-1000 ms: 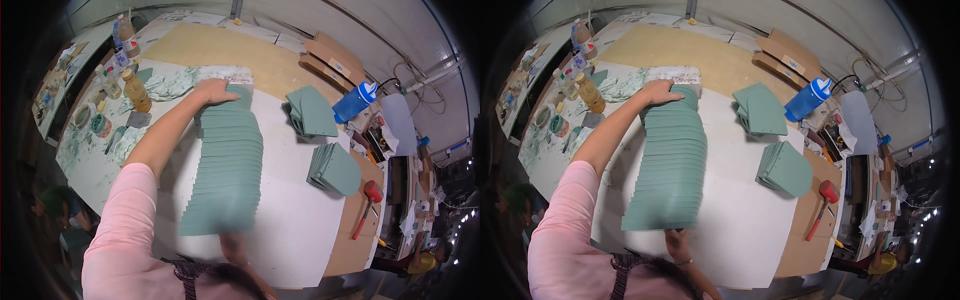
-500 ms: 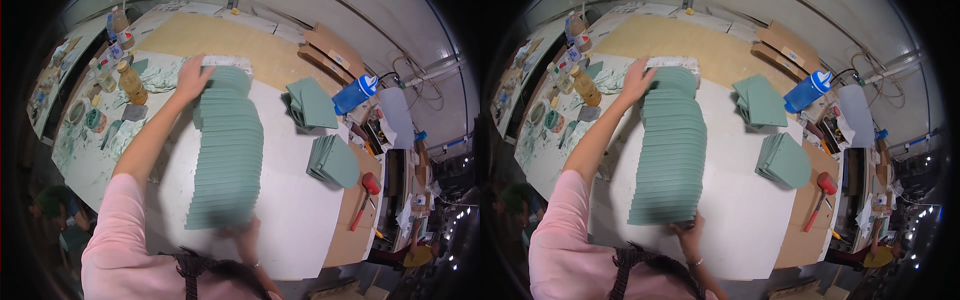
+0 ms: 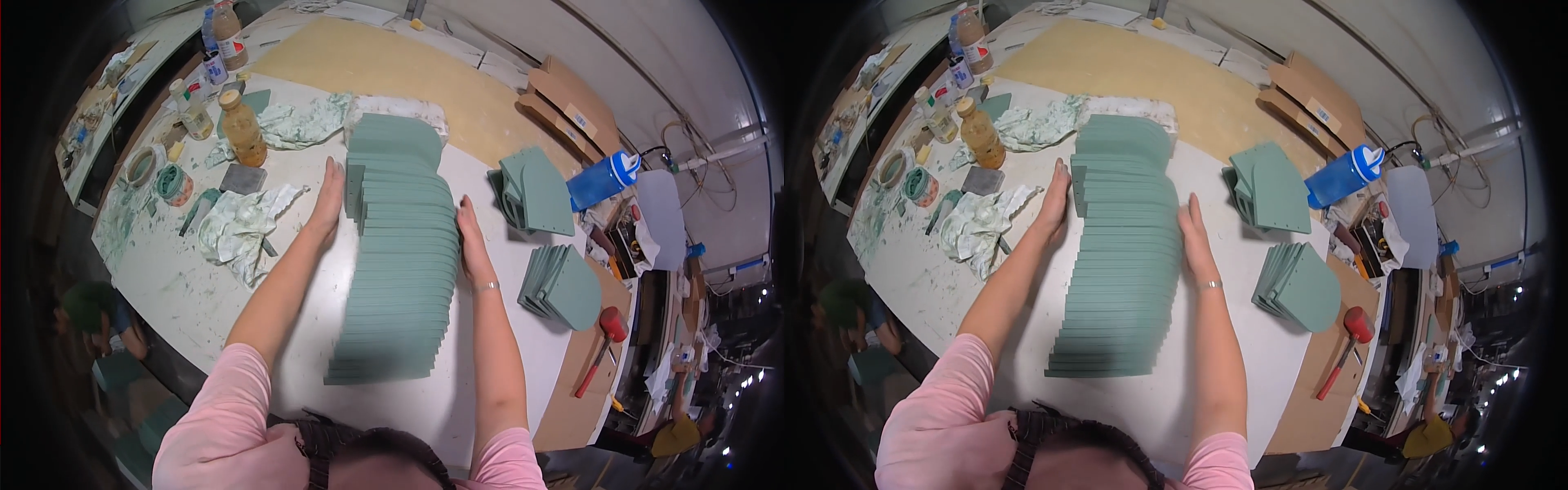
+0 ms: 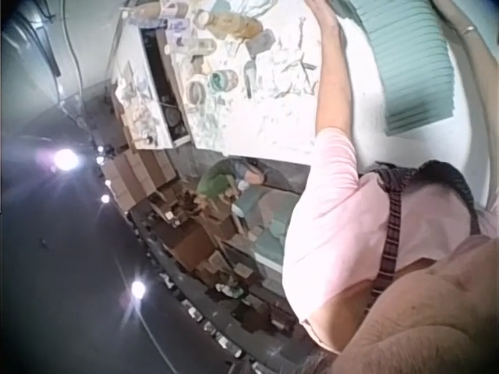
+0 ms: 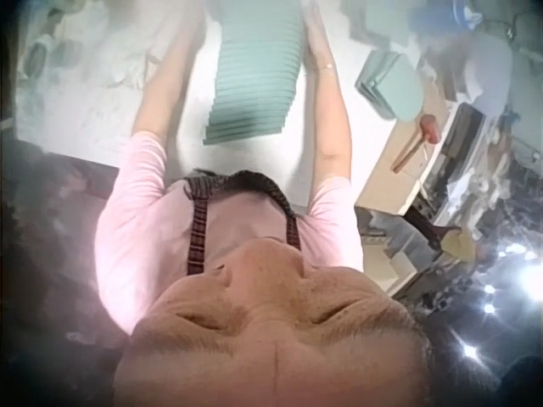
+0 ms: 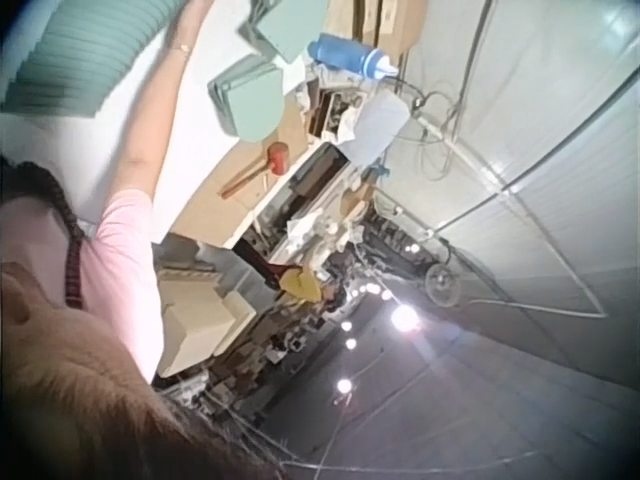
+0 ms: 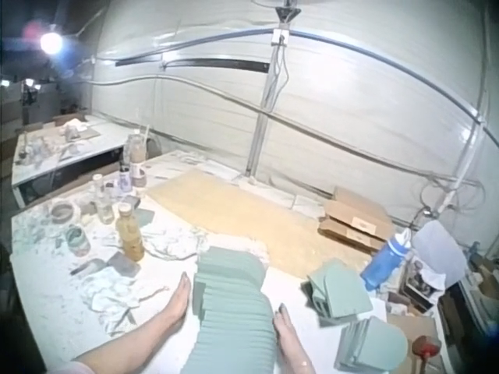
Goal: The person aligns a stack of green curved plates on a workbench and uses a sanding block to sand the edges and faces of the stack. The person then handles individual plates, using a brush and cloth to apply a substance and wipe them down.
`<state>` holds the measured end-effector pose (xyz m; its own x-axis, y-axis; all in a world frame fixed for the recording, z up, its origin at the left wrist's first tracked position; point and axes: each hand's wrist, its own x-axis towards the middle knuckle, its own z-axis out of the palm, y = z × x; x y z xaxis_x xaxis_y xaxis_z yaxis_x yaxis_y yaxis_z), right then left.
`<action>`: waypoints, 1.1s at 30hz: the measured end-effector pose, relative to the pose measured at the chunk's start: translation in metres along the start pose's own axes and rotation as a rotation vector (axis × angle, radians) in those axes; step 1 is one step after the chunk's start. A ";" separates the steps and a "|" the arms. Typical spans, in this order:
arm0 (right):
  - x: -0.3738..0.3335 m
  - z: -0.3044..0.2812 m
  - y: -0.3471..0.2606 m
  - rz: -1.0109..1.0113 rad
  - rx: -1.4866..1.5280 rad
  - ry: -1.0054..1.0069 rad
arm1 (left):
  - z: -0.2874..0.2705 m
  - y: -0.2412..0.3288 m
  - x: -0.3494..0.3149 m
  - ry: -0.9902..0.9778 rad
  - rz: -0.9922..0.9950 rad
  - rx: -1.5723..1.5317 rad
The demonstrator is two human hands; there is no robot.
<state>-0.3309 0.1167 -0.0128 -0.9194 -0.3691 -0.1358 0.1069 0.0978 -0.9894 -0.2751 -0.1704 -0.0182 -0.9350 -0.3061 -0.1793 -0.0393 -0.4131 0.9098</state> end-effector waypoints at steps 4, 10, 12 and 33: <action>0.036 0.029 -0.004 0.141 0.191 -0.134 | -0.034 -0.022 0.024 0.000 0.128 0.081; 0.059 0.029 0.006 0.224 0.142 -0.153 | 0.010 -0.011 0.026 0.020 -0.034 -0.072; 0.055 0.040 0.000 0.186 -0.023 -0.031 | 0.007 -0.003 0.020 -0.128 -0.189 -0.207; 0.098 0.056 -0.041 0.186 -0.135 -0.013 | 0.000 0.025 0.017 -0.234 -0.199 -0.128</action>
<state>-0.4040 0.0251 0.0114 -0.8836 -0.3448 -0.3169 0.2219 0.2876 -0.9317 -0.2923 -0.1861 0.0012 -0.9696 -0.0096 -0.2447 -0.1985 -0.5540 0.8085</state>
